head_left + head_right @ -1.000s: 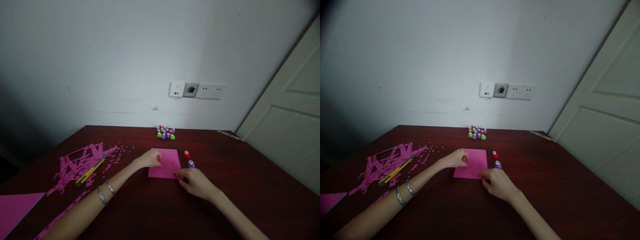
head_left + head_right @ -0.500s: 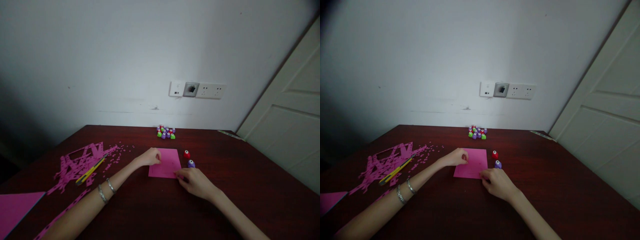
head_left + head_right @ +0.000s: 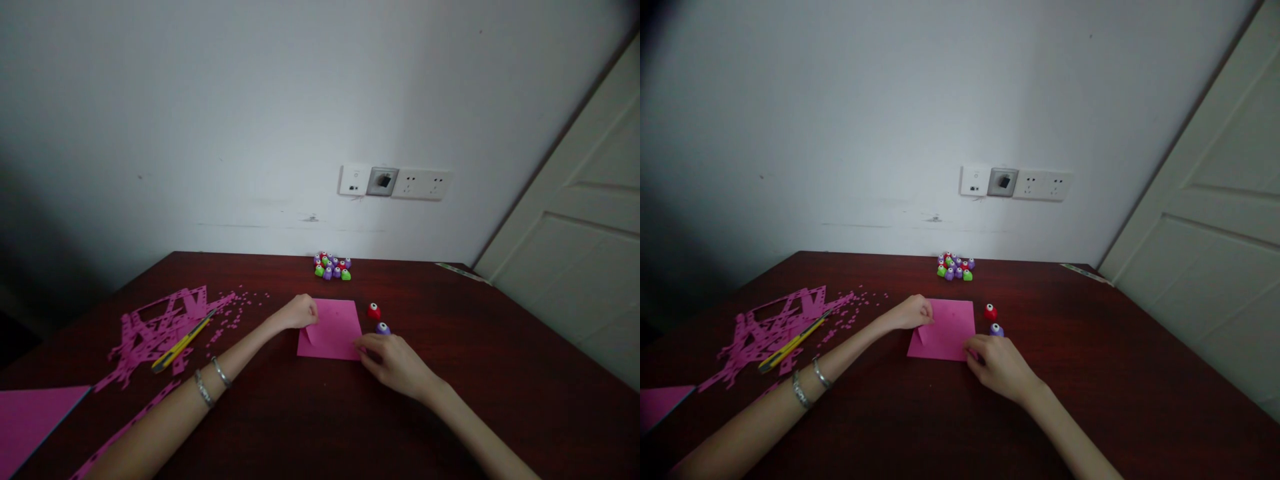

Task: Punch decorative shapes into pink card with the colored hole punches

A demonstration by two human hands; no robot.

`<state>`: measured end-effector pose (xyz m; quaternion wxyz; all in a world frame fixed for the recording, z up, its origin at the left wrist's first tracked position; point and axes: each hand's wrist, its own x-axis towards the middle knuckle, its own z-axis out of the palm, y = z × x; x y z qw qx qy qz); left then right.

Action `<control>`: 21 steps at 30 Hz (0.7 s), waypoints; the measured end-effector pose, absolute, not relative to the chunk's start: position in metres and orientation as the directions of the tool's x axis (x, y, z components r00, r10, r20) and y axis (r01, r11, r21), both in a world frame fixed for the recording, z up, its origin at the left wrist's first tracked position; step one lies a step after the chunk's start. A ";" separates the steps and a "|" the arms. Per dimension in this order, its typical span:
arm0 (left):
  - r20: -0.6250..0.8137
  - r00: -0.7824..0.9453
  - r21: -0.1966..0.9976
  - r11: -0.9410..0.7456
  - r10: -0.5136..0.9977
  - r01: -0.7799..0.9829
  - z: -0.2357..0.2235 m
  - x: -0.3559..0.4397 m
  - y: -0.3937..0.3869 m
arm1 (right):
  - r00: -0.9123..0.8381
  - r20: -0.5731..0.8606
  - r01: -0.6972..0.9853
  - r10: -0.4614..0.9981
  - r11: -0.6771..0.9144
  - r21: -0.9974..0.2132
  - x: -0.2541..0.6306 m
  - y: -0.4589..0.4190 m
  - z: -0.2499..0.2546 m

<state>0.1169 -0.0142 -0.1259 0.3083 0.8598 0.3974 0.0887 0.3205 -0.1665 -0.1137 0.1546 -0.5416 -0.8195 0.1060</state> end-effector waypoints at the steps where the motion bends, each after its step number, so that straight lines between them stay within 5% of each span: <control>1: -0.110 0.645 0.599 -0.467 0.757 0.650 -0.125 0.117 -0.014 | -0.363 0.142 0.854 0.921 0.390 -0.345 0.321 -0.166 -0.113; 14: -0.281 0.632 0.542 -0.424 0.722 0.726 -0.119 0.119 -0.031 | -0.365 0.111 0.860 0.924 0.380 -0.341 0.320 -0.166 -0.115; 21: -0.145 0.605 0.479 -0.479 0.783 0.735 -0.118 0.115 -0.018 | -0.367 0.126 0.864 0.922 0.388 -0.320 0.320 -0.166 -0.115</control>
